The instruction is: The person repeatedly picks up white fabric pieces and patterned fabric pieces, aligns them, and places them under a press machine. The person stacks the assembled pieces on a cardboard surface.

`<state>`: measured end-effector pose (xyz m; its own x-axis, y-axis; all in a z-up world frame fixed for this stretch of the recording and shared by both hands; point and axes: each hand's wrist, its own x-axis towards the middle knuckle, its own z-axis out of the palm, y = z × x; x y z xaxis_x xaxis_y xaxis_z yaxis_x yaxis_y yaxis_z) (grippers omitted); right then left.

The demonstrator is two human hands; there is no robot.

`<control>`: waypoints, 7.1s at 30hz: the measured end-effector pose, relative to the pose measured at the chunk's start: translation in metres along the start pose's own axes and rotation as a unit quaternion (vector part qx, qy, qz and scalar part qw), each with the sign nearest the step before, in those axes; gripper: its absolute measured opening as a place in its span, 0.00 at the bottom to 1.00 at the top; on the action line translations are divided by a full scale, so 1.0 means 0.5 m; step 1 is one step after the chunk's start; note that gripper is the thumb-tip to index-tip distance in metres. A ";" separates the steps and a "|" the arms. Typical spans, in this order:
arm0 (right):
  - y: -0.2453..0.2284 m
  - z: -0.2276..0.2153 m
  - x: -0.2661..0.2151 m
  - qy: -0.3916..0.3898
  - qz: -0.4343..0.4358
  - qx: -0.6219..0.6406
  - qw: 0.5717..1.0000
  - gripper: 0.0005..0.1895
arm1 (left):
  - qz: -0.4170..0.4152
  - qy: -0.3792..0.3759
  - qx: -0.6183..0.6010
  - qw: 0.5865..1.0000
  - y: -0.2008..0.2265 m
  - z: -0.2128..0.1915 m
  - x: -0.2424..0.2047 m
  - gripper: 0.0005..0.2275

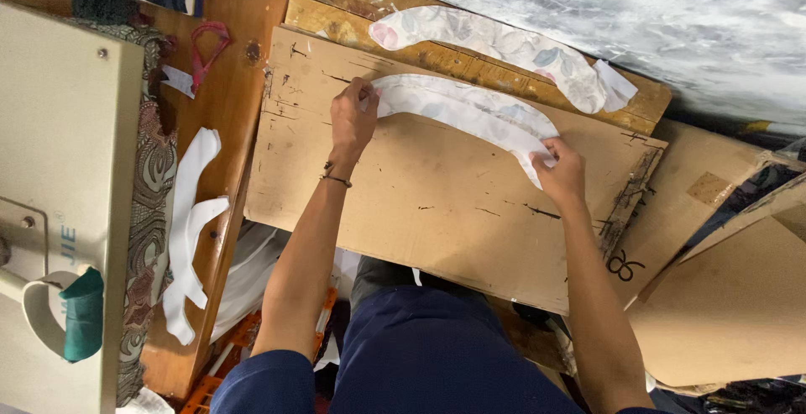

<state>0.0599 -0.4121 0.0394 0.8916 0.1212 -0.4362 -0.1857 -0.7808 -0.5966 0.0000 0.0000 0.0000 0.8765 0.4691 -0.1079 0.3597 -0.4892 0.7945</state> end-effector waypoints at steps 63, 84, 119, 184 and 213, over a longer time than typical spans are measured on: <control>0.130 -0.040 -0.063 0.016 0.162 -0.039 0.986 0.07 | -0.113 0.083 -0.112 0.984 -0.026 -0.021 -0.027 0.09; 0.056 -0.054 -0.119 0.106 0.043 -0.109 0.987 0.14 | 0.013 0.135 0.108 0.985 0.032 -0.023 -0.109 0.12; -0.056 0.098 0.053 0.121 -0.195 -0.075 0.970 0.06 | 0.184 -0.080 0.186 0.962 0.100 0.160 -0.174 0.25; 0.118 -0.015 -0.079 0.110 0.029 -0.009 0.993 0.04 | 0.210 -0.187 0.314 0.907 0.142 0.234 -0.192 0.36; -0.792 0.416 -0.506 -0.210 -0.509 0.003 0.834 0.19 | -0.126 0.399 0.229 0.879 0.013 -0.600 -0.582 0.22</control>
<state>-0.1779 -0.0062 0.2458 0.3645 0.9256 0.1023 0.5766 -0.1381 -0.8053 -0.3489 0.0808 0.2158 0.3129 0.8818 0.3527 0.7617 -0.4549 0.4614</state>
